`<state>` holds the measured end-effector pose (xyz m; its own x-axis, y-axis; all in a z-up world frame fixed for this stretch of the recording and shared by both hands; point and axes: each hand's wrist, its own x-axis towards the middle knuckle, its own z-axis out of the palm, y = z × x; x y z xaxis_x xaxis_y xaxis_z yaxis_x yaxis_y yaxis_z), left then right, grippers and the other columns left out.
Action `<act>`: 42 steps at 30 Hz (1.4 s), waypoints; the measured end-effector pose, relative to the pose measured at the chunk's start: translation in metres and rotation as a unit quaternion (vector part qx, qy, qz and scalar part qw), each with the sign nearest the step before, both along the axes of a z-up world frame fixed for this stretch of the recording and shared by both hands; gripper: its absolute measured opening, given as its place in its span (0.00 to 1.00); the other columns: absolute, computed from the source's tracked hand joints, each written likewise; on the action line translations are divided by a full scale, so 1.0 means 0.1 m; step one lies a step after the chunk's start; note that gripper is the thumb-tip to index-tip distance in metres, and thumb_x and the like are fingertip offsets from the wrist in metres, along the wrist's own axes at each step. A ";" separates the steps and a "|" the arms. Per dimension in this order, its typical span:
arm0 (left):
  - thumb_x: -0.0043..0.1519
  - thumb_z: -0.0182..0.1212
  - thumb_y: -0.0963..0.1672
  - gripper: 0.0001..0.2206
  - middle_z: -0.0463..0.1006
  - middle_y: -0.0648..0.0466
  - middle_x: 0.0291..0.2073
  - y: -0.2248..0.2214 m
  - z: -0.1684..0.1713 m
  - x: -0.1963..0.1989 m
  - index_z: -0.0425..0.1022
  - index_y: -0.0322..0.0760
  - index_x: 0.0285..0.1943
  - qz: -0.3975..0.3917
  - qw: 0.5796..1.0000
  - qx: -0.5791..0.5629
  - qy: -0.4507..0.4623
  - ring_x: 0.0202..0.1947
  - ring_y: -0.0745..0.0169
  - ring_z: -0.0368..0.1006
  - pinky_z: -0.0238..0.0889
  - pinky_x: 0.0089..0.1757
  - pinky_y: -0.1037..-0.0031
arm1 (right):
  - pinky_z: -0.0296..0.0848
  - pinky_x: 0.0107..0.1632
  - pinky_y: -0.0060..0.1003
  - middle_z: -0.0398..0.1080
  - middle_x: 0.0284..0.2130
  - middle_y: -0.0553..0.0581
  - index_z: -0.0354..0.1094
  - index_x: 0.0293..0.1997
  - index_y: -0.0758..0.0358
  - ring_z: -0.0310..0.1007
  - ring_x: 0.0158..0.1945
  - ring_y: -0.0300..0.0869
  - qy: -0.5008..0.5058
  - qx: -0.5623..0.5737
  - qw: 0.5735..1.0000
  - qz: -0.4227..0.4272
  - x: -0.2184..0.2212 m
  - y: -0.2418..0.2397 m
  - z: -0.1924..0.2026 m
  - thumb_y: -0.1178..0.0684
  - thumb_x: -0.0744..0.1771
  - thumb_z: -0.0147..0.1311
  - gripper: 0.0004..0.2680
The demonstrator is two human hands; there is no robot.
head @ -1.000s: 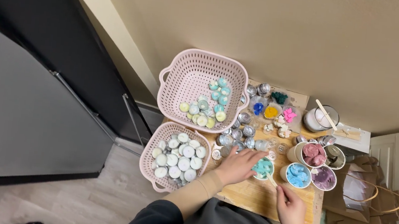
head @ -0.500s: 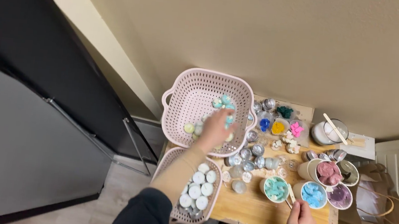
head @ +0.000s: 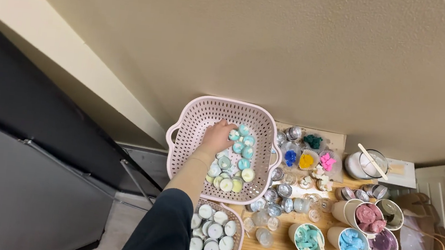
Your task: Assemble small wax candles by placing wicks and decorative wax elements into containers.
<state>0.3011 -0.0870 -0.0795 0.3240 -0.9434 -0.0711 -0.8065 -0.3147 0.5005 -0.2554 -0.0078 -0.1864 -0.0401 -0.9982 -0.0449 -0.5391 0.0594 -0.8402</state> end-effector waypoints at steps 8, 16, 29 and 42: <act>0.48 0.74 0.46 0.22 0.79 0.54 0.46 0.20 0.36 -0.02 0.78 0.45 0.53 0.022 0.999 -0.043 0.008 0.46 0.55 0.77 0.63 0.52 0.58 | 0.59 0.33 0.27 0.64 0.21 0.50 0.70 0.41 0.68 0.59 0.28 0.32 -0.091 0.004 0.996 0.002 0.23 0.02 0.32 0.50 0.74 0.44 0.12; 0.51 0.75 0.48 0.21 0.79 0.56 0.49 0.59 1.14 -1.00 0.78 0.47 0.54 -0.051 0.987 -0.131 0.075 0.48 0.58 0.76 0.61 0.53 0.60 | 0.65 0.35 0.31 0.66 0.29 0.54 0.63 0.41 0.65 0.63 0.33 0.35 -0.132 0.107 0.979 0.114 1.03 -0.17 1.26 0.50 0.72 0.47 0.08; 0.50 0.73 0.51 0.21 0.78 0.57 0.44 1.00 1.73 -2.11 0.79 0.46 0.53 -0.203 0.964 -0.152 0.076 0.49 0.56 0.74 0.59 0.49 0.64 | 0.78 0.38 0.41 0.74 0.49 0.66 0.49 0.46 0.58 0.77 0.48 0.50 -0.416 0.171 0.874 0.184 1.25 -0.21 1.85 0.61 0.69 0.48 0.08; 0.55 0.69 0.50 0.16 0.81 0.55 0.40 0.90 1.90 -2.38 0.82 0.45 0.51 -0.220 0.958 -0.168 0.075 0.43 0.57 0.78 0.61 0.43 0.64 | 0.82 0.43 0.43 0.74 0.40 0.64 0.48 0.44 0.58 0.81 0.39 0.50 -0.448 0.188 0.861 0.151 0.97 -0.37 1.79 0.63 0.68 0.49 0.09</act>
